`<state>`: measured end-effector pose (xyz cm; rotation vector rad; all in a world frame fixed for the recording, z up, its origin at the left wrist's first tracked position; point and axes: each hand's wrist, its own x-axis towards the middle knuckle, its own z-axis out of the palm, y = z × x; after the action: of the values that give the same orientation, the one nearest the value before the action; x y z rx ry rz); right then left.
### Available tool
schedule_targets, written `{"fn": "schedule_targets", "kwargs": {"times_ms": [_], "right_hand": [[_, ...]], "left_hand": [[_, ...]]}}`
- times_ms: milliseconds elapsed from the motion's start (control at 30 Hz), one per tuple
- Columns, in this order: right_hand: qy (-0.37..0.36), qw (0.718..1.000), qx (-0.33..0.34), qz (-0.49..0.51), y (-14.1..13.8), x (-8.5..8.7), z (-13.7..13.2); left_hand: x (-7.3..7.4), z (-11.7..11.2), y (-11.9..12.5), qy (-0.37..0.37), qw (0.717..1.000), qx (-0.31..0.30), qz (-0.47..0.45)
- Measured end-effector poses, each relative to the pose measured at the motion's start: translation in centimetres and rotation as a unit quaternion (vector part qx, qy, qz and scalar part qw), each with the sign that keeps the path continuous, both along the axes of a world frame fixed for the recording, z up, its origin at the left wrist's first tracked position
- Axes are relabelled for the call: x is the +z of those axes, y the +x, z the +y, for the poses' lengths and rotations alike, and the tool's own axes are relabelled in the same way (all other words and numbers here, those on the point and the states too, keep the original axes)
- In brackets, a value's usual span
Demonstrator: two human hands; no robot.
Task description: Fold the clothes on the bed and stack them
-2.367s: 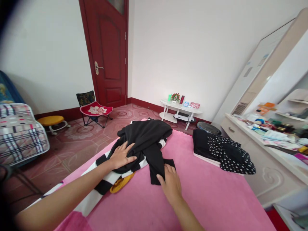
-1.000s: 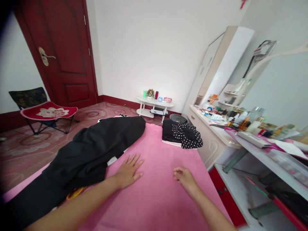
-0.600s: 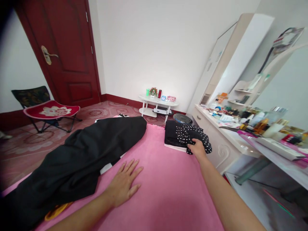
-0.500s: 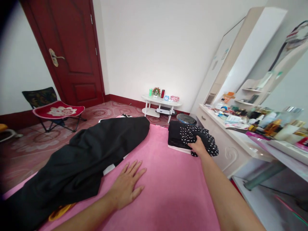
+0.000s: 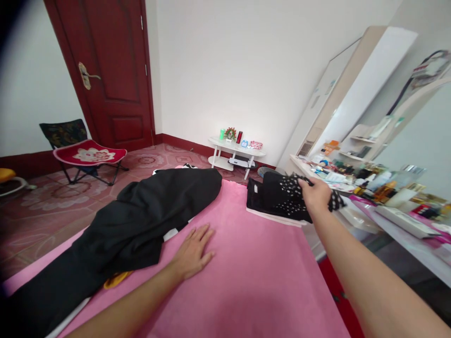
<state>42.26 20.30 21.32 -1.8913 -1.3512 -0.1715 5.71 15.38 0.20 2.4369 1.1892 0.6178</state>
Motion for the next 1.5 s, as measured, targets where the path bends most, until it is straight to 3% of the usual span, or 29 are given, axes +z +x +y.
{"fn": "schedule_targets", "kwargs": {"times_ms": [33, 100, 167, 233, 333, 400, 433, 467, 533, 600, 633, 733, 800, 867, 967, 1067, 1167, 1233, 1267, 1333, 1400, 1500], "right_hand": [[0.048, 0.997, 0.027, -0.058, -2.4, 1.2, -0.7], [0.042, 0.989, 0.103, -0.094, -8.0, 1.9, -3.2], [-0.028, 0.961, 0.238, -0.136, -13.7, 0.4, -7.7], [-0.159, 0.909, 0.363, -0.126, -18.3, -2.5, -13.7], [-0.298, 0.796, 0.525, -0.046, -21.8, -6.5, -22.4], [-0.326, 0.759, 0.563, -0.024, -21.9, -7.6, -25.6], [-0.33, 0.761, 0.559, -0.014, -21.5, -7.7, -26.1], [-0.327, 0.776, 0.539, -0.004, -20.9, -7.6, -25.9], [-0.295, 0.836, 0.463, 0.021, -18.9, -7.8, -23.7], [-0.245, 0.899, 0.362, 0.031, -16.7, -8.8, -20.6], [-0.242, 0.913, 0.326, 0.022, -15.6, -9.8, -19.0], [-0.286, 0.93, 0.231, -0.019, -13.6, -13.3, -15.8], [-0.302, 0.931, 0.196, -0.054, -13.4, -15.0, -14.9], [-0.303, 0.93, 0.192, -0.073, -13.9, -15.5, -14.4], [-0.307, 0.926, 0.214, -0.057, -15.0, -13.4, -12.9], [-0.266, 0.937, 0.225, -0.022, -15.9, -8.8, -10.2], [-0.07, 0.96, 0.263, 0.061, -16.6, -4.9, -8.1], [0.051, 0.946, 0.3, 0.11, -16.9, -4.6, -7.8], [0.06, 0.94, 0.314, 0.116, -17.0, -5.4, -8.1], [-0.031, 0.94, 0.329, 0.086, -16.6, -8.3, -9.2], [-0.141, 0.931, 0.333, 0.049, -15.9, -12.1, -10.5], [-0.208, 0.919, 0.334, -0.039, -15.1, -16.1, -12.2]], "left_hand": [[0.0, -0.1, -0.1, -0.001, 0.999, 0.009, -0.034], [0.3, -0.6, -0.5, 0.004, 0.991, 0.03, -0.132], [1.0, -1.8, -1.7, 0.015, 0.966, 0.065, -0.251], [1.9, -3.6, -3.7, 0.015, 0.932, 0.098, -0.348], [3.6, -6.8, -7.9, -0.01, 0.906, 0.106, -0.409], [4.7, -8.5, -10.7, -0.021, 0.914, 0.108, -0.391], [5.2, -9.2, -11.7, -0.028, 0.923, 0.109, -0.367], [5.6, -9.7, -12.5, -0.037, 0.934, 0.107, -0.338], [6.3, -10.5, -12.8, -0.061, 0.955, 0.088, -0.277], [6.7, -11.4, -11.9, -0.089, 0.968, 0.039, -0.231], [6.7, -12.0, -11.1, -0.104, 0.971, 0.006, -0.215], [6.7, -14.3, -8.4, -0.139, 0.973, -0.087, -0.161], [6.5, -15.9, -6.9, -0.14, 0.978, -0.109, -0.113], [6.5, -17.0, -6.0, -0.131, 0.982, -0.109, -0.078], [7.2, -16.5, -5.7, -0.122, 0.981, -0.104, -0.105], [8.7, -13.3, -7.0, -0.097, 0.974, -0.055, -0.196], [10.4, -8.9, -9.8, -0.016, 0.963, 0.071, -0.26], [11.1, -6.9, -11.8, 0.081, 0.954, 0.166, -0.235], [11.2, -6.4, -12.6, 0.128, 0.948, 0.202, -0.212], [10.9, -6.6, -13.5, 0.185, 0.94, 0.229, -0.171], [10.1, -7.9, -13.2, 0.184, 0.953, 0.186, -0.152], [8.2, -10.6, -11.1, 0.11, 0.987, 0.06, -0.104]]}}
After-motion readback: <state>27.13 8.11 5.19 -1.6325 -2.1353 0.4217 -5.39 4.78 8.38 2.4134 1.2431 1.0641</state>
